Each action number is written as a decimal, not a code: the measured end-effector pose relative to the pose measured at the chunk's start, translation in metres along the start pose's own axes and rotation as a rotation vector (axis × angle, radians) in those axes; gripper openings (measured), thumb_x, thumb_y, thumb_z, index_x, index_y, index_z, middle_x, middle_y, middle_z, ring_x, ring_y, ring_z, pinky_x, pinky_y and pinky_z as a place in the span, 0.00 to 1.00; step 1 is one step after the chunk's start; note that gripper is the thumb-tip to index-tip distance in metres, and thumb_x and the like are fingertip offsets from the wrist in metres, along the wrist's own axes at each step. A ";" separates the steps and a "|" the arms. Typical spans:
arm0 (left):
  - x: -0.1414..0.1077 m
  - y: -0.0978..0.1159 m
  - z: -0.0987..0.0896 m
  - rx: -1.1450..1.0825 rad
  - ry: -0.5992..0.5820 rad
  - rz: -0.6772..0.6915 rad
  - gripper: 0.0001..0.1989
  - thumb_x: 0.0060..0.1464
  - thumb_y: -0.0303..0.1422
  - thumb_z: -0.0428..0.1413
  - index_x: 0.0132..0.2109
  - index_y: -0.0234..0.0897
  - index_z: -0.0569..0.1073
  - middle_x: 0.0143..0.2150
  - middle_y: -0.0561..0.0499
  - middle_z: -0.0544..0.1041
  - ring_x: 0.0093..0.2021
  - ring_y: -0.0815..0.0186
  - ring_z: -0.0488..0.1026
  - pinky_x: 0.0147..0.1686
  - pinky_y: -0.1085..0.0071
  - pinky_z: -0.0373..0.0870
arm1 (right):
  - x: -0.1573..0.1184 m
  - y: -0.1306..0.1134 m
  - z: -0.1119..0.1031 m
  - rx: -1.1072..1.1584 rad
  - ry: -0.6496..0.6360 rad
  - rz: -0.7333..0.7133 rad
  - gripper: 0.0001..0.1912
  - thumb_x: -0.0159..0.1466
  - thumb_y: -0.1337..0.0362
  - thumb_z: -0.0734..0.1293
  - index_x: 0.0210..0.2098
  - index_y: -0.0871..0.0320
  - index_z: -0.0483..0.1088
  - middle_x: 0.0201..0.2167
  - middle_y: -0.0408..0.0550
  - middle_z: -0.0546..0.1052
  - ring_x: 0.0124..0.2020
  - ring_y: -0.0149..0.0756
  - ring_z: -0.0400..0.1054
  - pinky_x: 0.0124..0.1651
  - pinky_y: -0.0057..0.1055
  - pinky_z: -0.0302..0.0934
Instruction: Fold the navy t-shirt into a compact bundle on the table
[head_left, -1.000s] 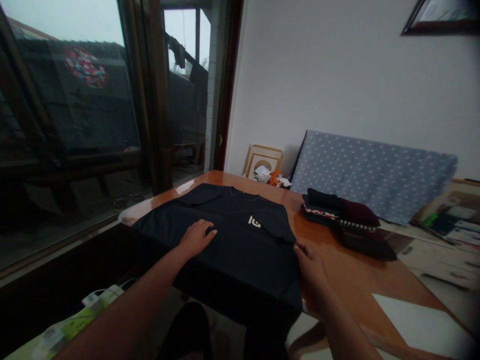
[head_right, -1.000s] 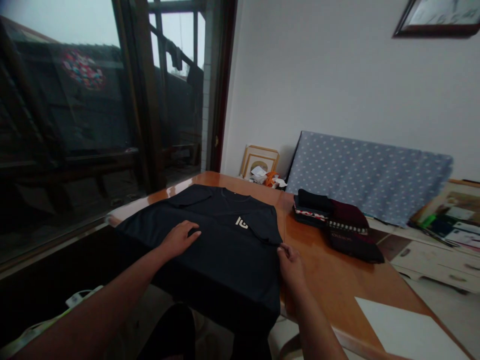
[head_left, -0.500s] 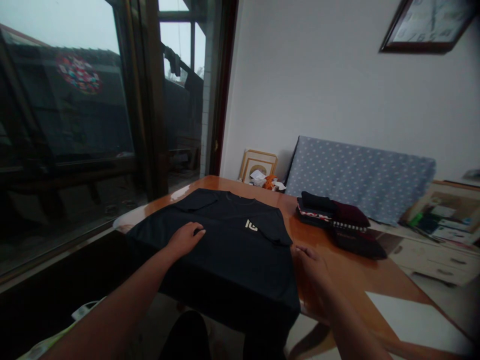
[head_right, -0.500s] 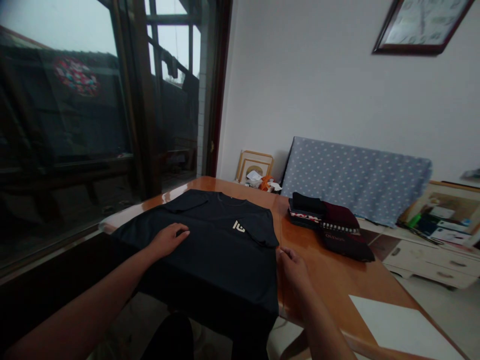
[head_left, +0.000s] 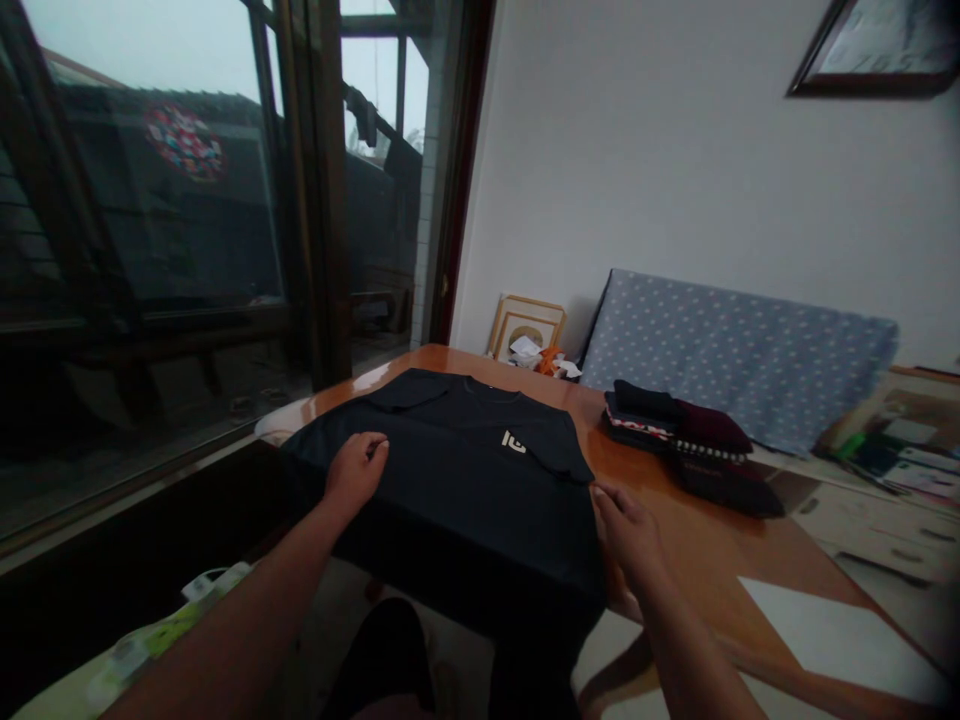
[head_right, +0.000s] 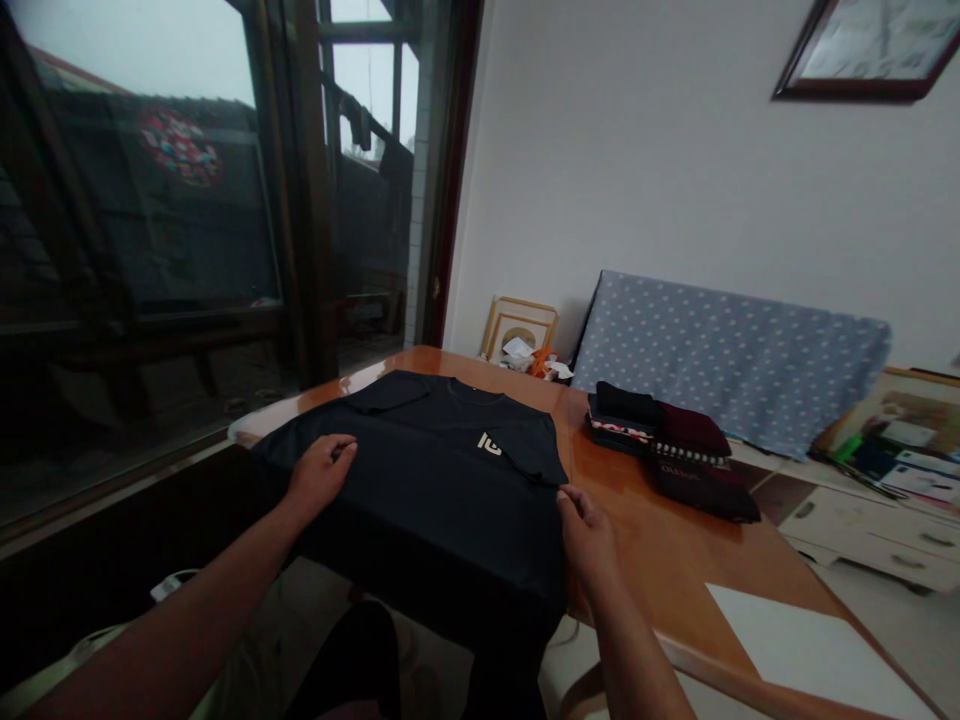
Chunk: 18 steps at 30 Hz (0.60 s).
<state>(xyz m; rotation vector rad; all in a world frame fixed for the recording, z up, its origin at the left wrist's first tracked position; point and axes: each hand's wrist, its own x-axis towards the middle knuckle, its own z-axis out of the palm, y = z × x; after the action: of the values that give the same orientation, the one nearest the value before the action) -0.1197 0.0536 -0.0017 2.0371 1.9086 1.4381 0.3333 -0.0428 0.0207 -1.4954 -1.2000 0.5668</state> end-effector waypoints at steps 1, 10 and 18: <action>-0.008 -0.002 -0.003 -0.003 0.071 -0.034 0.15 0.62 0.42 0.49 0.45 0.40 0.75 0.43 0.48 0.76 0.43 0.61 0.74 0.46 0.66 0.70 | -0.009 -0.004 0.001 0.012 -0.014 -0.002 0.25 0.60 0.45 0.65 0.46 0.57 0.75 0.44 0.52 0.80 0.48 0.46 0.73 0.50 0.37 0.65; -0.074 -0.032 -0.005 -0.034 0.219 -0.380 0.13 0.61 0.40 0.49 0.47 0.39 0.71 0.44 0.46 0.75 0.45 0.60 0.75 0.47 0.64 0.72 | -0.087 -0.022 0.013 -0.073 -0.282 0.026 0.24 0.60 0.41 0.64 0.38 0.56 0.75 0.32 0.50 0.80 0.35 0.44 0.76 0.37 0.34 0.67; -0.074 -0.056 -0.031 0.041 0.215 -0.444 0.13 0.58 0.39 0.51 0.47 0.39 0.71 0.46 0.43 0.74 0.42 0.59 0.76 0.45 0.62 0.72 | -0.107 0.000 -0.002 -0.241 -0.266 0.068 0.24 0.60 0.40 0.63 0.33 0.54 0.75 0.25 0.46 0.78 0.30 0.41 0.75 0.35 0.34 0.68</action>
<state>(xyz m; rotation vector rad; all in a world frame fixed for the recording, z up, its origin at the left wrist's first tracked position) -0.1704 -0.0078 -0.0588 1.3833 2.2944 1.5490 0.2949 -0.1388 -0.0054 -1.7081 -1.4680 0.7028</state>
